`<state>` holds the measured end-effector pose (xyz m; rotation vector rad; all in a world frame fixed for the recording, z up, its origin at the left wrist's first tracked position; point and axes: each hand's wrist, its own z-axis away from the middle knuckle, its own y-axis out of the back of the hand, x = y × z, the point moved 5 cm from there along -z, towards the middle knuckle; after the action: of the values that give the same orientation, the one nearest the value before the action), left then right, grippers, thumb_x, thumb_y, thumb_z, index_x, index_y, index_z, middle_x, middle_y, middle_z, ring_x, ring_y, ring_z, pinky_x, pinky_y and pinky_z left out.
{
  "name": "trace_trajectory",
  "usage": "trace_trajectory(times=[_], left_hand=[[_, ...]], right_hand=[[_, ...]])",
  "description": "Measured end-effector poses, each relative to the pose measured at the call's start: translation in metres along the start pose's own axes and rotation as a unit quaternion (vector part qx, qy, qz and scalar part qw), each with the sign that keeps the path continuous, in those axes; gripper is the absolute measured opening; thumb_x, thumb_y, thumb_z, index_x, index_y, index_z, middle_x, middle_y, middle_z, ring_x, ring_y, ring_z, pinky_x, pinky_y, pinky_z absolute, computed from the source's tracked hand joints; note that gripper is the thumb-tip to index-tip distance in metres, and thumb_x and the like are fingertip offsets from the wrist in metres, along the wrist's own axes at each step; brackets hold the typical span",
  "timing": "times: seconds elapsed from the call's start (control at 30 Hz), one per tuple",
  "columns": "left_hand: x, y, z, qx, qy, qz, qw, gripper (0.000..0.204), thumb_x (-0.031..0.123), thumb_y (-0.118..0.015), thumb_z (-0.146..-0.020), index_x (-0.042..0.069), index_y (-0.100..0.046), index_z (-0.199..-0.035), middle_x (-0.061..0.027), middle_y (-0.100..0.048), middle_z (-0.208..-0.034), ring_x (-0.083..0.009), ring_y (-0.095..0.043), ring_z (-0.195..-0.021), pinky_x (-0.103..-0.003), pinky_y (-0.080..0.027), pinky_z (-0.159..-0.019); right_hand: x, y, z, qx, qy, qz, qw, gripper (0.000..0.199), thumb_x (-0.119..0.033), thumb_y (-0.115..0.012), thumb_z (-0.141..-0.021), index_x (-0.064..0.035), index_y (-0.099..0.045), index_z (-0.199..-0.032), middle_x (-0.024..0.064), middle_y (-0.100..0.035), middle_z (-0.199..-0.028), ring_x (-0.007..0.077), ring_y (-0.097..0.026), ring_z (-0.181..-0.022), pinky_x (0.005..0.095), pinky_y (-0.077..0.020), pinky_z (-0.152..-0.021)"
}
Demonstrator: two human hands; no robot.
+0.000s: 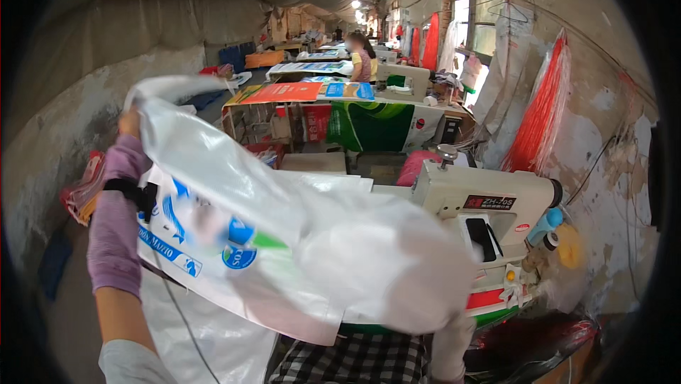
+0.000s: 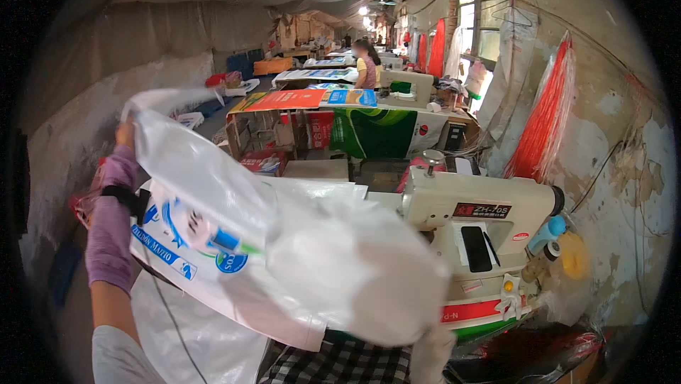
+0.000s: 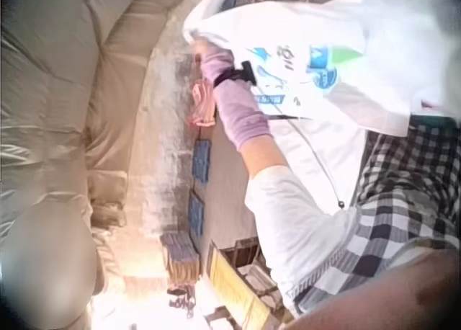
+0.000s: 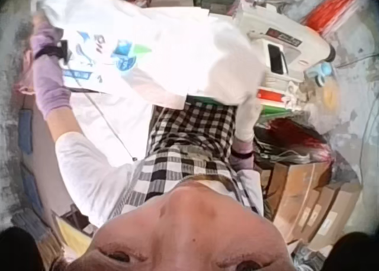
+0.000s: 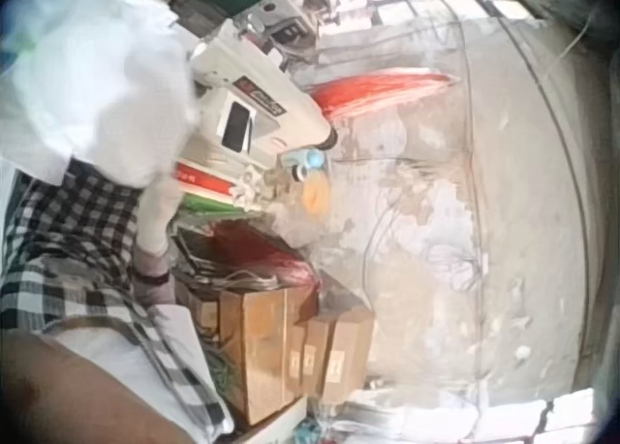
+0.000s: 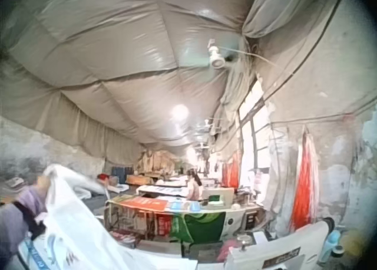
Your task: The person is using an industrial sewing machine to stitch together or seal printed plastic bags.
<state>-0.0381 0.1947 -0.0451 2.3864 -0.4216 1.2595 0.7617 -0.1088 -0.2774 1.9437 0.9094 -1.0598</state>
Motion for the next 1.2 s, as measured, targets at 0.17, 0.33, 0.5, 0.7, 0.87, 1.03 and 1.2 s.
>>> trace_trajectory(times=[0.17, 0.33, 0.5, 0.7, 0.87, 1.03, 1.2], left_hand=[[-0.014, 0.125, 0.084, -0.064, 0.166, 0.381, 0.907, 0.054, 0.042, -0.046, -0.094, 0.003, -0.044, -0.131, -0.0137, -0.058, -0.121, -0.0315, -0.058, -0.107, -0.046, -0.045, -0.094], [-0.081, 0.262, 0.22, -0.044, 0.167, 0.561, 0.809, 0.082, 0.065, -0.043, -0.087, 0.002, -0.034, -0.14, -0.015, -0.041, -0.141, -0.0327, -0.038, -0.13, -0.046, -0.029, -0.109], [-0.174, 0.321, 0.382, -0.115, 0.17, 0.472, 0.857, 0.071, 0.045, -0.054, -0.091, 0.0, -0.031, -0.141, -0.0141, -0.041, -0.141, -0.028, -0.04, -0.128, -0.041, -0.031, -0.108], [-0.179, 0.414, 0.397, 0.01, 0.115, 0.018, 0.993, 0.059, -0.008, -0.061, -0.077, -0.001, -0.046, -0.133, -0.01, -0.05, -0.133, -0.0181, -0.047, -0.12, -0.027, -0.036, -0.101], [-0.185, 0.599, 0.38, 0.083, 0.043, -0.287, 0.953, 0.064, -0.013, -0.065, -0.064, 0.004, -0.055, -0.125, -0.0088, -0.058, -0.124, -0.0166, -0.052, -0.114, -0.028, -0.041, -0.095], [-0.217, 0.713, 0.431, 0.109, 0.019, -0.431, 0.895, 0.057, -0.007, -0.069, -0.063, 0.004, -0.061, -0.118, -0.012, -0.062, -0.118, -0.024, -0.057, -0.112, -0.03, -0.043, -0.095], [-0.331, 0.813, 0.597, 0.219, 0.165, -0.566, 0.778, 0.107, 0.012, -0.083, -0.063, 0.006, -0.015, -0.146, -0.0202, -0.046, -0.133, -0.0287, -0.05, -0.117, -0.036, -0.042, -0.099]], right_hand=[[0.049, -0.048, -0.006, 0.098, -0.208, -0.331, 0.915, 0.021, -0.015, -0.047, -0.095, -0.0038, -0.056, -0.08, 0.003, -0.054, -0.074, 0.0144, -0.053, -0.072, 0.03, -0.0457, -0.068], [-0.001, -0.145, 0.085, -0.336, 0.073, -0.289, 0.894, 0.022, -0.02, -0.05, -0.091, -0.0025, -0.06, -0.099, 0.009, -0.058, -0.096, 0.0202, -0.055, -0.095, 0.0331, -0.0453, -0.087], [-0.033, -0.199, 0.115, -0.567, 0.266, -0.145, 0.766, 0.012, -0.005, -0.054, -0.08, -0.0029, -0.061, -0.089, 0.0143, -0.059, -0.094, 0.0286, -0.057, -0.087, 0.0369, -0.0481, -0.079], [-0.048, -0.241, 0.032, -0.105, 0.318, 0.182, 0.924, 0.047, -0.004, -0.068, -0.071, -0.0022, -0.055, -0.116, 0.0135, -0.06, -0.106, 0.0337, -0.054, -0.105, 0.0402, -0.0413, -0.094], [-0.035, -0.336, 0.078, -0.366, 0.425, 0.11, 0.821, 0.035, -0.004, -0.055, -0.078, -0.0071, -0.057, -0.113, 0.0128, -0.062, -0.097, 0.0333, -0.058, -0.089, 0.0445, -0.0461, -0.076], [-0.052, -0.371, 0.183, -0.503, 0.359, 0.033, 0.785, 0.044, 0.002, -0.048, -0.077, -0.0082, -0.059, -0.119, 0.0169, -0.061, -0.071, 0.0376, -0.058, -0.064, 0.0444, -0.0476, -0.061], [0.073, -0.451, 0.214, -0.609, 0.0, 0.122, 0.784, 0.053, 0.006, -0.049, -0.075, -0.0088, -0.054, -0.125, 0.0165, -0.061, -0.114, 0.0314, -0.054, -0.114, 0.0369, -0.0379, -0.102]])
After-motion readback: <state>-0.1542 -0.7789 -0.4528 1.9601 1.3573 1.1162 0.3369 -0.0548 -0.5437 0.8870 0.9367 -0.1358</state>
